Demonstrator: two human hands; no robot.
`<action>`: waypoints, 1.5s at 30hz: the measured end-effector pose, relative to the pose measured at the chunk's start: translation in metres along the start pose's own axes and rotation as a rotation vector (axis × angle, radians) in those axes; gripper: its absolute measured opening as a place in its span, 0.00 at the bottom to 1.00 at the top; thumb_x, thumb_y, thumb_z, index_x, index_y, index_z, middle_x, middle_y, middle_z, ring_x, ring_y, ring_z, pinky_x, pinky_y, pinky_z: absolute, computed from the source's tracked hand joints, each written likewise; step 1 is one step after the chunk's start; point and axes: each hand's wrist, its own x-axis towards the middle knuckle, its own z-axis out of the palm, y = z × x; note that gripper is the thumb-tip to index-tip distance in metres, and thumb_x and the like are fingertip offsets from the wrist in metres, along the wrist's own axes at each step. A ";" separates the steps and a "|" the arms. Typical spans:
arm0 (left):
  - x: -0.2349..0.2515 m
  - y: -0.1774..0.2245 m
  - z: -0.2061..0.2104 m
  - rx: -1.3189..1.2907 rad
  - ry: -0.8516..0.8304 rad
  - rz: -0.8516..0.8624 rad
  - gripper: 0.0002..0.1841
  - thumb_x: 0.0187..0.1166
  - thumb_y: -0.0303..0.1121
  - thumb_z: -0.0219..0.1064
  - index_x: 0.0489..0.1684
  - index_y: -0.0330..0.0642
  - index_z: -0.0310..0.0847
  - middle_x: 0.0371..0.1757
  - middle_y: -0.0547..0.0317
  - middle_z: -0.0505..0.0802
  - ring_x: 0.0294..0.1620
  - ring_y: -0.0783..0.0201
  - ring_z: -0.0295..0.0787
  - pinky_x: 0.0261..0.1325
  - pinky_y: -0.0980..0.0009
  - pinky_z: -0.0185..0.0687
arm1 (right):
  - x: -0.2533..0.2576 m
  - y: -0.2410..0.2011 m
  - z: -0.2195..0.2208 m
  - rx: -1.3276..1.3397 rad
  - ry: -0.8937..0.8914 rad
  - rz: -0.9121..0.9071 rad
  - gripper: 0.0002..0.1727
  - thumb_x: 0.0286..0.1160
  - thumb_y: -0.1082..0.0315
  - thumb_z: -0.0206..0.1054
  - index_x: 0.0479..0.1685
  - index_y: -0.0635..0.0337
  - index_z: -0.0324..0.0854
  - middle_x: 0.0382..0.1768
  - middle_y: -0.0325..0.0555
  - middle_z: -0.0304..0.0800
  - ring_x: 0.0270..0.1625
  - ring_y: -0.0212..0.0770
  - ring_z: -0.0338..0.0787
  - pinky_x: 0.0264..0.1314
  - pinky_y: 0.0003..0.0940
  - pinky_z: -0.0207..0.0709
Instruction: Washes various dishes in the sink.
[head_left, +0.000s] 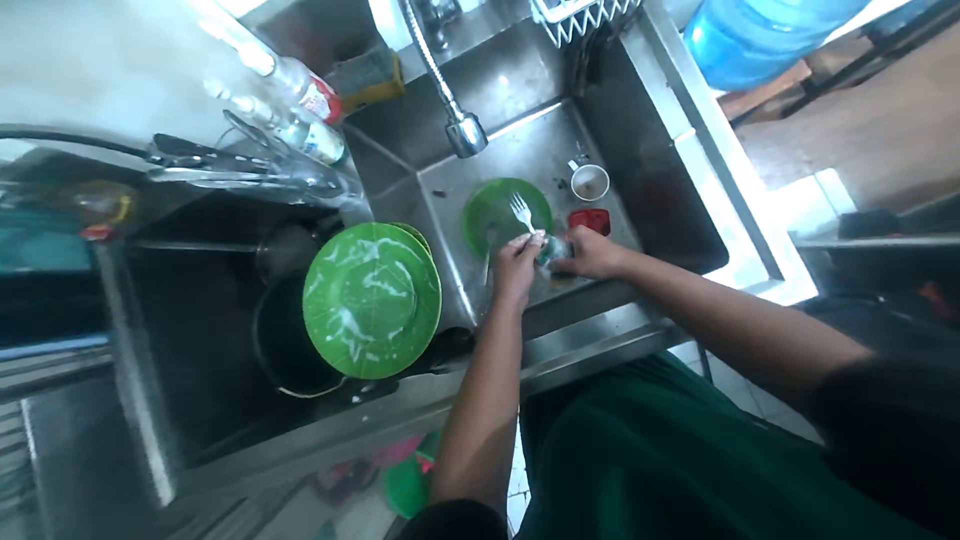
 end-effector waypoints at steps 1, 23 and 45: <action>-0.001 -0.003 0.003 -0.018 0.032 0.005 0.14 0.89 0.36 0.63 0.56 0.36 0.88 0.50 0.52 0.93 0.47 0.65 0.87 0.55 0.65 0.82 | -0.001 0.002 0.001 -0.014 -0.005 0.002 0.11 0.75 0.68 0.75 0.47 0.67 0.87 0.36 0.54 0.91 0.38 0.46 0.91 0.49 0.50 0.86; -0.014 -0.004 0.004 0.230 0.056 0.023 0.14 0.93 0.33 0.55 0.51 0.33 0.85 0.26 0.58 0.80 0.21 0.68 0.72 0.28 0.71 0.73 | 0.015 -0.005 0.010 0.513 0.364 -0.009 0.15 0.82 0.64 0.70 0.53 0.69 0.84 0.42 0.52 0.93 0.44 0.39 0.94 0.56 0.41 0.88; -0.030 0.022 0.007 0.045 -0.085 -0.243 0.13 0.93 0.30 0.51 0.51 0.34 0.81 0.23 0.64 0.73 0.16 0.73 0.64 0.19 0.79 0.61 | 0.036 -0.018 -0.002 0.435 0.543 0.298 0.22 0.76 0.61 0.76 0.60 0.70 0.81 0.48 0.60 0.90 0.48 0.52 0.91 0.56 0.54 0.85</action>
